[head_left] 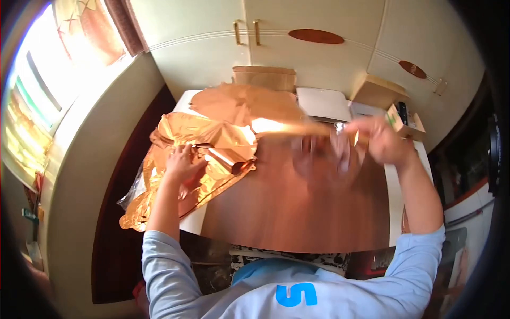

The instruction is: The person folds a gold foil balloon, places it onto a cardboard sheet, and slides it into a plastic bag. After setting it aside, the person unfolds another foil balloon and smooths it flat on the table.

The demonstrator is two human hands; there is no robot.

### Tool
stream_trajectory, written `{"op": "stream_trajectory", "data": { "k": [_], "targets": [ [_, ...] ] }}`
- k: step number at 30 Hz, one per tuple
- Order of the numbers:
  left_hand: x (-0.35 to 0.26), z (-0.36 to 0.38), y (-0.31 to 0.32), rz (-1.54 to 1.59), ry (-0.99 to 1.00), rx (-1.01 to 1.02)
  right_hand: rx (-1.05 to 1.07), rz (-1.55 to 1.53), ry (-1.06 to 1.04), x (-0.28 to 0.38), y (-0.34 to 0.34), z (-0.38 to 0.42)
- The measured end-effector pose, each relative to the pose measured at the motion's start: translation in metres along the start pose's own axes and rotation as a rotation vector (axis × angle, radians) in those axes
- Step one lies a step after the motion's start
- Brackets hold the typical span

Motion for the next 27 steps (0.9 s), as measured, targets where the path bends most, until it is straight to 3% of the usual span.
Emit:
{"op": "stream_trajectory", "data": {
  "k": [2, 4, 6, 8, 12, 14, 15, 18, 19, 22, 24, 27],
  "targets": [
    [-0.006, -0.003, -0.012, -0.017, -0.017, -0.003, 0.085, 0.066, 0.134, -0.014, 0.016, 0.043],
    [-0.035, 0.005, -0.035, 0.049, 0.17, -0.395, 0.099, 0.098, 0.22, -0.027, 0.027, 0.079],
    [-0.083, 0.028, -0.062, 0.26, 0.371, -0.417, 0.095, 0.055, 0.139, -0.044, 0.033, 0.11],
    [-0.138, 0.061, -0.088, 0.607, 0.567, -0.413, 0.191, 0.373, 0.226, -0.076, 0.039, 0.143],
    [-0.244, 0.12, -0.086, 0.326, 1.025, -0.413, 0.374, 0.776, 0.143, -0.103, 0.071, 0.19],
    [-0.271, 0.132, -0.052, 0.276, 1.06, -0.312, 0.354, 0.836, 0.088, -0.107, 0.077, 0.207],
    [-0.279, 0.14, -0.036, 0.25, 1.077, -0.259, 0.318, 0.852, 0.182, -0.099, 0.074, 0.21],
    [-0.268, 0.158, -0.042, 0.129, 0.905, -0.31, 0.255, 0.928, 0.376, -0.084, 0.049, 0.227],
    [-0.264, 0.162, -0.047, 0.069, 0.866, -0.221, 0.206, 0.915, 0.352, -0.078, 0.041, 0.232],
    [-0.251, 0.175, -0.061, -0.055, 0.756, 0.059, -0.141, 0.363, 0.4, -0.086, 0.023, 0.227],
    [-0.246, 0.174, -0.056, -0.078, 0.7, 0.251, -0.382, 0.568, 0.285, -0.082, 0.02, 0.21],
    [-0.262, 0.154, -0.061, 0.086, 0.791, -0.13, -0.339, 0.78, 0.313, -0.099, 0.031, 0.184]
  ]
}}
Point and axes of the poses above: each hand's wrist, its own z-axis away from the middle knuckle, its own y-axis out of the palm, x = y × z, the point moved 9 cm from there along -z, towards the middle knuckle, and after that the axes turned 10 degrees about -z, right-handed, at the moved point
